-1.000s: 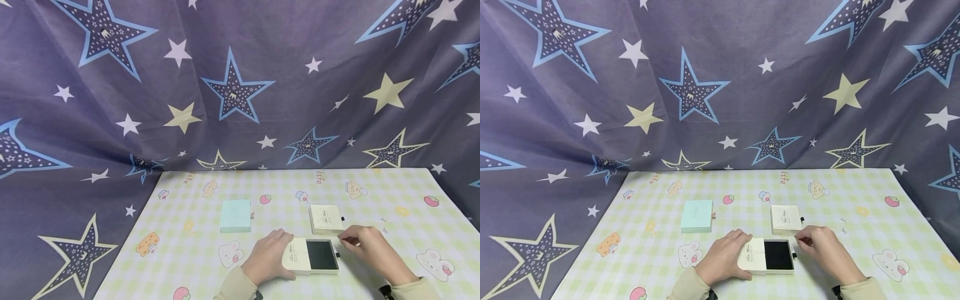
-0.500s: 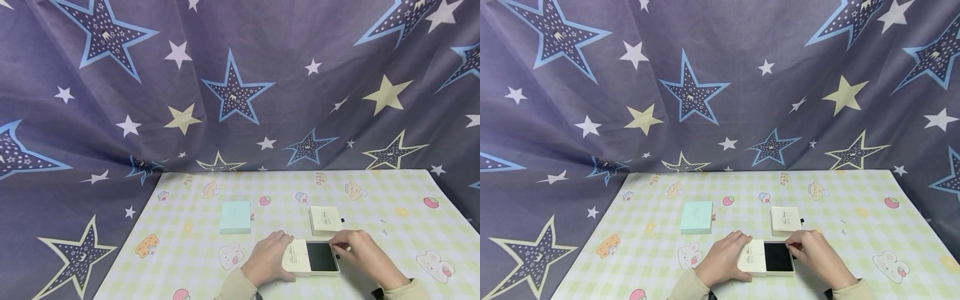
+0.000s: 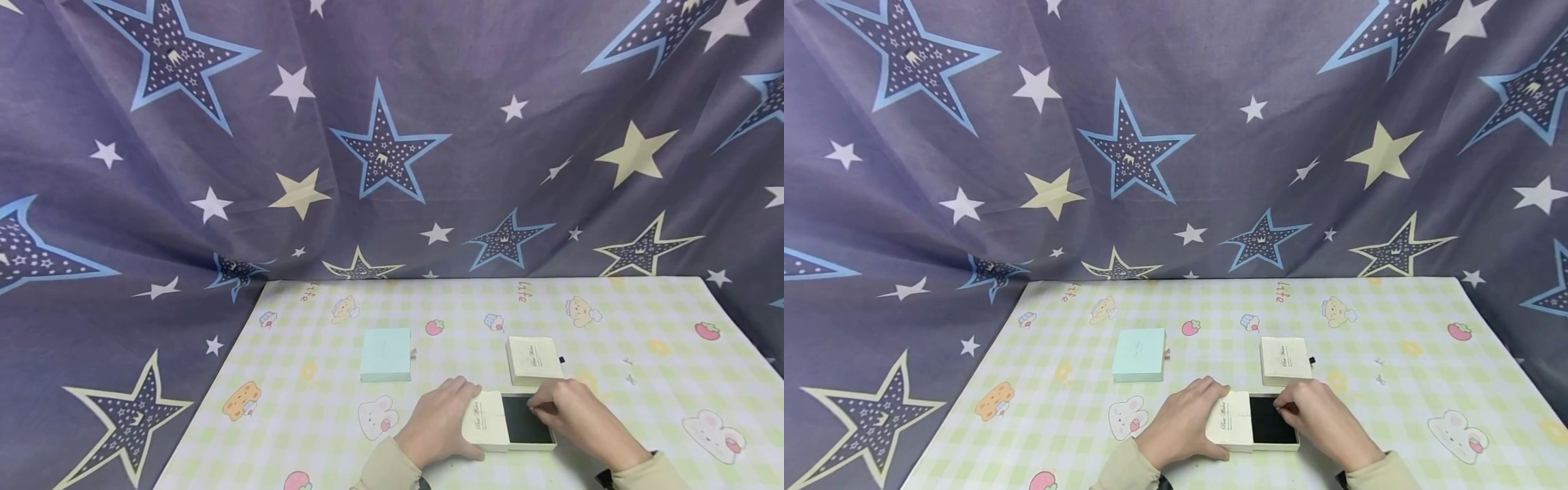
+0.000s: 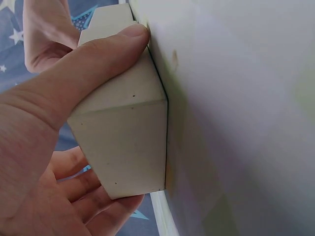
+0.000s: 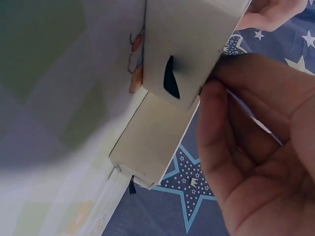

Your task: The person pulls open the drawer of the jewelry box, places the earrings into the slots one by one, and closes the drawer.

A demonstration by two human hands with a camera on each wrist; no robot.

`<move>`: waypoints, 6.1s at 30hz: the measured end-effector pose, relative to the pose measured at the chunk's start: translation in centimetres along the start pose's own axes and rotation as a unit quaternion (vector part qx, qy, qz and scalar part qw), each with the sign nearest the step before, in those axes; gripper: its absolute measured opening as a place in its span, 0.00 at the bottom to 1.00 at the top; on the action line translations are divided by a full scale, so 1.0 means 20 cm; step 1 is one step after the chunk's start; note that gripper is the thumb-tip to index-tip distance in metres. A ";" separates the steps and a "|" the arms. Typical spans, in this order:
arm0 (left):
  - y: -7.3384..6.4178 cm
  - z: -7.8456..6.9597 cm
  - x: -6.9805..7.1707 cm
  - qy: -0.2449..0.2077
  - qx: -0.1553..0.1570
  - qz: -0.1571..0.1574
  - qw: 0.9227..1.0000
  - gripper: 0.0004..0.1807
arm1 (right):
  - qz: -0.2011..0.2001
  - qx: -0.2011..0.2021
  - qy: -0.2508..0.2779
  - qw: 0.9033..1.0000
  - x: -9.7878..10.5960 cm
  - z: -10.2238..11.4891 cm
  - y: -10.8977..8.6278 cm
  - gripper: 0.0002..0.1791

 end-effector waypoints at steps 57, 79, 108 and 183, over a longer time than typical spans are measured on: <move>0.01 0.00 0.00 -0.005 0.003 0.005 1.000 0.50 | 0.016 0.003 0.015 1.000 -0.05 0.01 -0.01 0.14; 0.00 0.01 -0.01 0.002 0.005 0.004 1.000 0.50 | -0.153 0.054 0.028 0.986 0.08 -0.11 -0.01 0.18; -0.01 0.00 0.00 -0.011 0.004 0.006 1.000 0.50 | -0.106 -0.111 -0.048 0.987 0.27 -0.47 -0.04 0.10; -0.01 0.01 0.00 -0.003 0.002 0.003 1.000 0.50 | -0.121 -0.109 -0.033 0.986 0.22 -0.36 -0.02 0.07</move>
Point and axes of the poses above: each hand's wrist, its own y-axis towards the middle knuckle, its own x-axis out of the back of the hand, z = x × y, the point moved 1 cm from there along y, towards the middle knuckle, and after that the axes turned 15 degrees about -x, right-handed, at the moved point
